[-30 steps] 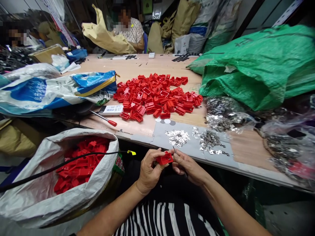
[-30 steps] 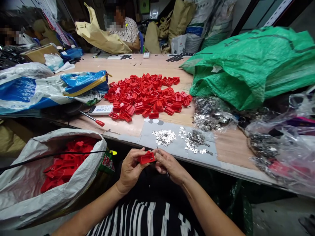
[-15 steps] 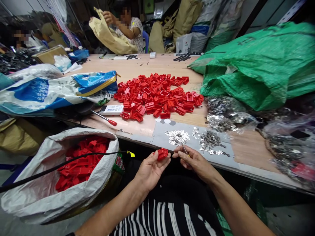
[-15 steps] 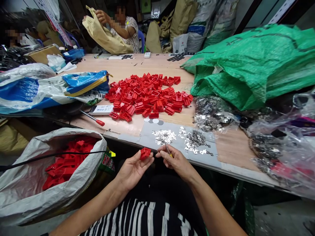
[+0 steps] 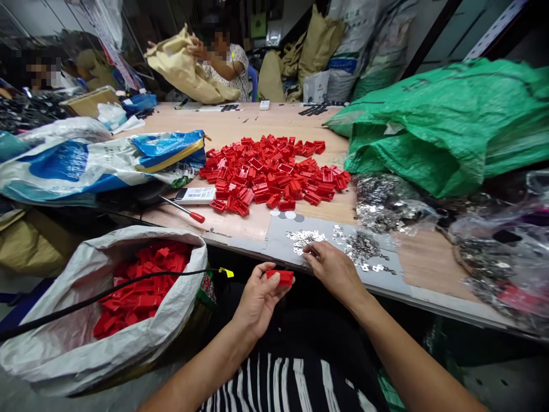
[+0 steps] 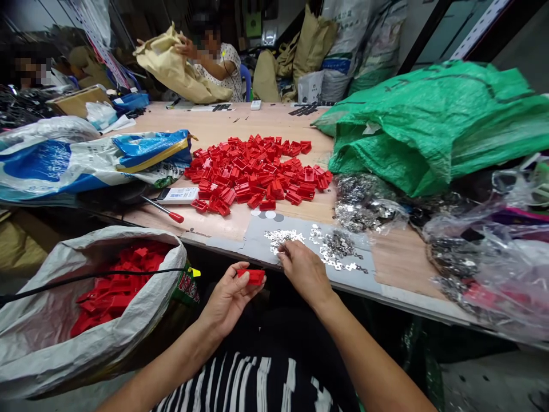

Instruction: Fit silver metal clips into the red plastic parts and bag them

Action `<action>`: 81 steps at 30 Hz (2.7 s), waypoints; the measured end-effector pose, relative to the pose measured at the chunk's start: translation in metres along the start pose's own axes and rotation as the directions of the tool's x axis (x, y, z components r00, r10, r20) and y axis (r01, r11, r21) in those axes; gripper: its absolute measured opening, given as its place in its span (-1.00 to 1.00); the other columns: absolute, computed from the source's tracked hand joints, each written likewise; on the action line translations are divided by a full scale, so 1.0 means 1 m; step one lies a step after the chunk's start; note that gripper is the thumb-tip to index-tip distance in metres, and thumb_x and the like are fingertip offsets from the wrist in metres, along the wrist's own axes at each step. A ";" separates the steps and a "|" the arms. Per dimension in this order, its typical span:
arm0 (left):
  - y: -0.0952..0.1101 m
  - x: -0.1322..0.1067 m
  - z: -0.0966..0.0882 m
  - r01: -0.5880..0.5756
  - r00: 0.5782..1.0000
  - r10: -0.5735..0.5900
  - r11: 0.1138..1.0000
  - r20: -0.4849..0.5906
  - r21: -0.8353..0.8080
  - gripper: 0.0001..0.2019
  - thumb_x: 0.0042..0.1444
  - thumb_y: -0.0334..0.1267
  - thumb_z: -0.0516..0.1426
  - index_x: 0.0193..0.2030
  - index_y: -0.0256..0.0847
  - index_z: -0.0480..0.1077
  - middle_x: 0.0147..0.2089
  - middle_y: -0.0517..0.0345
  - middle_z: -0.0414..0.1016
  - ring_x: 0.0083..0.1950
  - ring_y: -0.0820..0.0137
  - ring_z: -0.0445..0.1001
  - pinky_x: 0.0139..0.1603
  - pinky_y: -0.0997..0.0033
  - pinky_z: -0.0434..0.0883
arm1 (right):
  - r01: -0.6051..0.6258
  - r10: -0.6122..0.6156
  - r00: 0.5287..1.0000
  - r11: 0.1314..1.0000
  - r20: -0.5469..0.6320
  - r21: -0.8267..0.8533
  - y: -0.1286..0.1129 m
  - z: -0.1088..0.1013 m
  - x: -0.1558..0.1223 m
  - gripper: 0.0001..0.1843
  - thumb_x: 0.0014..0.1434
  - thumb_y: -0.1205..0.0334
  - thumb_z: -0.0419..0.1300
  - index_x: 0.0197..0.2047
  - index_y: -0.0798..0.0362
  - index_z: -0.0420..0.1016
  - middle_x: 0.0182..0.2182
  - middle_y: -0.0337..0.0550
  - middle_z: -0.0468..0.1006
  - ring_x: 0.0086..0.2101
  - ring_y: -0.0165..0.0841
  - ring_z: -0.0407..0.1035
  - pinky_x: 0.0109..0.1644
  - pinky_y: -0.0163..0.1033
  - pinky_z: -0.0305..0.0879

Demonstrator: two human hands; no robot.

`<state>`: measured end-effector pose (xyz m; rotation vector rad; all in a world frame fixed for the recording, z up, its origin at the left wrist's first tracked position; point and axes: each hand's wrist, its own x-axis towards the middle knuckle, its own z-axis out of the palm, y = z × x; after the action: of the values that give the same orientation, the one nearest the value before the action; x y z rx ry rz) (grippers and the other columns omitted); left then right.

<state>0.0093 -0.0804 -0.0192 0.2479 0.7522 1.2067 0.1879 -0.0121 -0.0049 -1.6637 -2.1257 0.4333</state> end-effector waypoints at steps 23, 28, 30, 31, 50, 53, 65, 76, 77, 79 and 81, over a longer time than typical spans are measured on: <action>0.017 0.009 0.002 -0.098 0.994 0.094 0.991 0.049 0.086 -0.55 -0.02 -0.29 0.30 0.05 -0.20 0.37 -0.23 0.13 0.51 -0.20 0.39 0.52 -0.07 0.27 0.46 | 0.018 -0.075 0.992 0.879 0.099 0.477 -0.014 -0.018 0.003 -0.82 0.20 0.11 0.09 -0.26 0.04 0.41 -0.39 -0.21 0.48 -0.40 -0.33 0.33 -0.33 -0.30 0.24; 0.020 0.016 0.009 -0.143 0.989 0.136 0.981 0.062 0.129 -0.50 -0.11 -0.36 0.34 0.03 -0.20 0.40 -0.20 0.14 0.53 -0.20 0.45 0.50 -0.11 0.41 0.43 | 0.154 -0.240 0.964 0.860 0.118 0.486 -0.026 -0.020 -0.009 -0.87 0.23 0.25 0.08 -0.24 0.03 0.45 -0.36 -0.20 0.49 -0.37 -0.34 0.36 -0.28 -0.30 0.27; 0.021 0.018 0.012 -0.160 0.986 0.152 0.979 0.068 0.129 -0.47 -0.12 -0.37 0.34 0.04 -0.18 0.38 -0.19 0.13 0.54 -0.18 0.45 0.50 -0.10 0.42 0.42 | 0.239 -0.311 0.946 0.862 0.094 0.447 -0.029 -0.020 -0.011 -0.86 0.24 0.31 0.06 -0.22 0.02 0.46 -0.32 -0.16 0.49 -0.32 -0.32 0.38 -0.23 -0.27 0.28; 0.022 0.018 0.013 -0.164 0.985 0.156 0.978 0.068 0.129 -0.48 -0.13 -0.38 0.34 0.03 -0.18 0.38 -0.19 0.14 0.54 -0.19 0.46 0.50 -0.11 0.42 0.42 | 0.277 -0.341 0.937 0.860 0.079 0.429 -0.029 -0.019 -0.012 -0.84 0.25 0.33 0.05 -0.22 0.02 0.46 -0.31 -0.15 0.49 -0.30 -0.32 0.38 -0.21 -0.26 0.29; 0.022 0.022 0.014 -0.176 0.982 0.157 0.961 0.102 0.212 -0.56 -0.17 -0.37 0.34 -0.05 -0.17 0.50 -0.27 0.21 0.52 -0.23 0.51 0.44 -0.13 0.51 0.36 | 0.416 -0.434 0.900 0.820 -0.047 0.393 -0.020 -0.013 -0.017 -0.72 0.27 0.35 0.09 0.02 -0.05 0.42 -0.18 -0.13 0.51 -0.21 -0.32 0.42 -0.13 -0.25 0.38; 0.021 0.022 0.011 -0.177 0.981 0.154 0.960 0.119 0.216 -0.55 -0.14 -0.36 0.33 -0.03 -0.15 0.49 -0.24 0.20 0.53 -0.20 0.48 0.46 -0.11 0.49 0.36 | 0.323 -0.354 0.935 0.831 -0.018 0.452 -0.019 -0.014 -0.017 -0.74 0.24 0.29 0.15 0.01 -0.04 0.42 -0.22 -0.15 0.52 -0.27 -0.33 0.43 -0.19 -0.28 0.38; 0.032 0.053 -0.009 -0.502 0.852 0.421 0.486 0.311 0.715 -0.64 -0.05 -0.30 0.28 -0.06 -0.17 0.44 -0.16 0.11 0.52 -0.15 0.36 0.47 -0.06 0.38 0.39 | 0.266 -0.263 0.964 0.923 -0.047 0.279 -0.006 0.014 -0.010 -0.64 0.29 0.26 -0.02 0.11 0.03 0.39 -0.28 -0.05 0.47 -0.27 -0.24 0.40 -0.16 -0.14 0.38; 0.041 0.074 -0.011 -0.562 0.814 0.322 0.227 0.483 0.795 -0.67 -0.01 -0.35 0.21 -0.05 -0.09 0.44 -0.17 0.17 0.51 -0.18 0.36 0.46 -0.08 0.41 0.37 | 0.233 -0.239 0.971 0.953 0.009 0.194 -0.006 0.023 0.004 -0.79 0.27 0.32 0.06 -0.13 0.01 0.51 -0.24 -0.12 0.55 -0.25 -0.27 0.46 -0.14 -0.18 0.38; 0.041 0.075 -0.011 -0.563 0.815 0.317 0.227 0.486 0.795 -0.67 -0.01 -0.36 0.21 -0.05 -0.09 0.44 -0.17 0.17 0.52 -0.18 0.36 0.47 -0.08 0.41 0.37 | 0.248 -0.257 0.966 0.946 0.016 0.207 -0.005 0.023 0.004 -0.79 0.27 0.33 0.06 -0.13 0.01 0.51 -0.24 -0.13 0.53 -0.24 -0.28 0.45 -0.14 -0.19 0.38; 0.042 0.075 -0.012 -0.568 0.810 0.313 0.209 0.496 0.796 -0.64 -0.02 -0.36 0.22 -0.03 -0.07 0.45 -0.12 0.14 0.54 -0.14 0.34 0.48 -0.04 0.38 0.37 | 0.269 -0.282 0.959 0.937 0.027 0.223 -0.004 0.022 0.005 -0.79 0.27 0.34 0.07 -0.12 0.00 0.51 -0.23 -0.13 0.51 -0.24 -0.29 0.44 -0.13 -0.20 0.38; 0.043 0.076 -0.013 -0.578 0.801 0.314 0.190 0.509 0.793 -0.61 -0.01 -0.36 0.22 0.01 -0.05 0.44 -0.05 0.11 0.54 -0.07 0.31 0.48 0.01 0.34 0.36 | 0.277 -0.292 0.956 0.934 0.034 0.227 -0.004 0.020 0.006 -0.79 0.27 0.35 0.07 -0.11 -0.01 0.50 -0.23 -0.13 0.49 -0.24 -0.30 0.43 -0.13 -0.20 0.38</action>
<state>-0.0194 0.0012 -0.0344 1.7210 1.1545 1.1016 0.1728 -0.0070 -0.0199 -1.2122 -2.2303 0.6151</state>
